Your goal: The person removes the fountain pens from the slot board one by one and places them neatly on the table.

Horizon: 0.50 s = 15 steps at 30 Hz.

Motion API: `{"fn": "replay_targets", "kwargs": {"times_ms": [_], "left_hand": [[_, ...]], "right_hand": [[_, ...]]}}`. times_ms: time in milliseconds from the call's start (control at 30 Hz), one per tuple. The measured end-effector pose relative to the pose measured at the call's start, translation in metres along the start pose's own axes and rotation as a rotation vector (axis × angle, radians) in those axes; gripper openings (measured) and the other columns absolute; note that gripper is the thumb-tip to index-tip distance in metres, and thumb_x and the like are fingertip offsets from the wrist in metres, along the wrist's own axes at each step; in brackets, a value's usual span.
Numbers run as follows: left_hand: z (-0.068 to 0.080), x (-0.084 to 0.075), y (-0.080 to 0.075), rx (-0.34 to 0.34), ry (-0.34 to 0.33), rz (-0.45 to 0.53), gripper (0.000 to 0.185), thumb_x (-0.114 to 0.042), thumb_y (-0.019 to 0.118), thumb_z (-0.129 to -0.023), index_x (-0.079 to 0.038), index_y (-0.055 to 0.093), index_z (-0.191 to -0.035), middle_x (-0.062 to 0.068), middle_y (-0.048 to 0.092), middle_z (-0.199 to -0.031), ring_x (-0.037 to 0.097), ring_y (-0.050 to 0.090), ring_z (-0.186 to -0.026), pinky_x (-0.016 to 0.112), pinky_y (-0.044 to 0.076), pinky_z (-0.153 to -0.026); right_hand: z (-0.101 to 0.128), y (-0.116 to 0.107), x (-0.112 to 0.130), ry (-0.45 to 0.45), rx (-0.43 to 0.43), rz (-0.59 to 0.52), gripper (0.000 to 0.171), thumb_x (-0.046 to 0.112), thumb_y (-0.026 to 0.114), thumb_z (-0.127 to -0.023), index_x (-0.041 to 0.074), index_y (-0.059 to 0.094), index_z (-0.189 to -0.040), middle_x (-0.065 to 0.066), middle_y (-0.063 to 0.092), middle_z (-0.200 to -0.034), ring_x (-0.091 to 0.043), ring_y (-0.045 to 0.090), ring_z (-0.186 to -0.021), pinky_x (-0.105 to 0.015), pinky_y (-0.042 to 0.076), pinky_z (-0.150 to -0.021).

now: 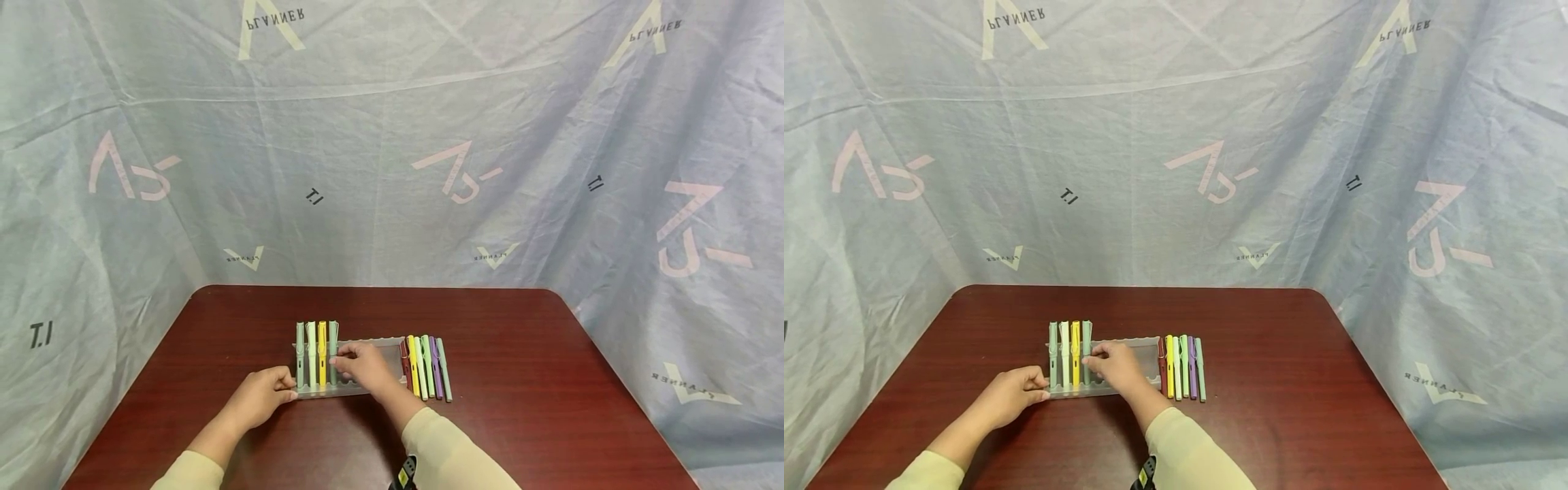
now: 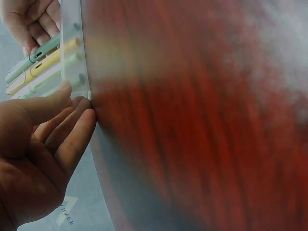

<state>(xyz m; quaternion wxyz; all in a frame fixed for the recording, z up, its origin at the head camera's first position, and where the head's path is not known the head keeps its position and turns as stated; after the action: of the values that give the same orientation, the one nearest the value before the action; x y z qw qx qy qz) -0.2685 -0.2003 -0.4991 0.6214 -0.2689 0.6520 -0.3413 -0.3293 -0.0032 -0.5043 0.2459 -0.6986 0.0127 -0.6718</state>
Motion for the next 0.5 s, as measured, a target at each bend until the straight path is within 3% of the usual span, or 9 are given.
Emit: {"fn": "replay_targets", "kwargs": {"times_ms": [167,267,433,500], "left_hand": [[-0.0006,0.0001,0.0013,0.005,-0.005,-0.001,0.018,-0.013,0.075,-0.085,-0.019,0.06,-0.08,-0.01,0.07,-0.078,0.007,0.054,-0.069,0.028,0.041,-0.065],[-0.0006,-0.0004,0.0017,0.01,-0.003,0.001,0.017,-0.013,0.075,-0.085,-0.019,0.06,-0.081,-0.01,0.07,-0.079,0.007,0.054,-0.07,0.029,0.042,-0.065],[0.0005,-0.0012,0.0001,0.005,0.0,0.002,0.017,-0.012,0.075,-0.085,-0.018,0.059,-0.08,-0.009,0.071,-0.082,0.007,0.055,-0.071,0.029,0.042,-0.066],[0.0008,-0.0013,-0.0004,0.003,0.002,0.002,0.018,-0.012,0.075,-0.085,-0.018,0.059,-0.08,-0.009,0.07,-0.08,0.008,0.053,-0.07,0.029,0.041,-0.066]], "right_hand": [[0.0024,0.0016,0.0006,-0.014,-0.031,0.002,0.016,0.02,0.073,-0.089,0.006,0.066,-0.094,-0.001,0.065,-0.078,-0.022,0.067,-0.068,-0.026,0.05,-0.058],[0.0036,-0.0006,0.0032,-0.042,-0.048,-0.008,0.016,0.02,0.072,-0.091,0.007,0.063,-0.095,-0.003,0.068,-0.082,-0.024,0.069,-0.071,-0.028,0.052,-0.061],[0.0034,-0.0052,0.0094,-0.106,-0.037,-0.152,0.018,0.017,0.069,-0.092,0.004,0.062,-0.103,-0.012,0.073,-0.095,-0.026,0.072,-0.082,-0.038,0.058,-0.071],[0.0039,-0.0056,0.0082,-0.1,-0.008,-0.227,0.02,0.016,0.069,-0.093,0.002,0.062,-0.106,-0.015,0.073,-0.097,-0.026,0.073,-0.083,-0.038,0.058,-0.07]]}}
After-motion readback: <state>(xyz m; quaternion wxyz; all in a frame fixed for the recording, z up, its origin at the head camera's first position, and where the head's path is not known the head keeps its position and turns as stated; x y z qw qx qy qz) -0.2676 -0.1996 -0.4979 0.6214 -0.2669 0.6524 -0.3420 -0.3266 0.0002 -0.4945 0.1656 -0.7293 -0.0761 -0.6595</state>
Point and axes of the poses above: each hand's wrist, its own z-axis away from the middle knuckle, its own y-axis out of the palm, x = y × z, the point moved 6 cm from there along -z, towards the middle knuckle
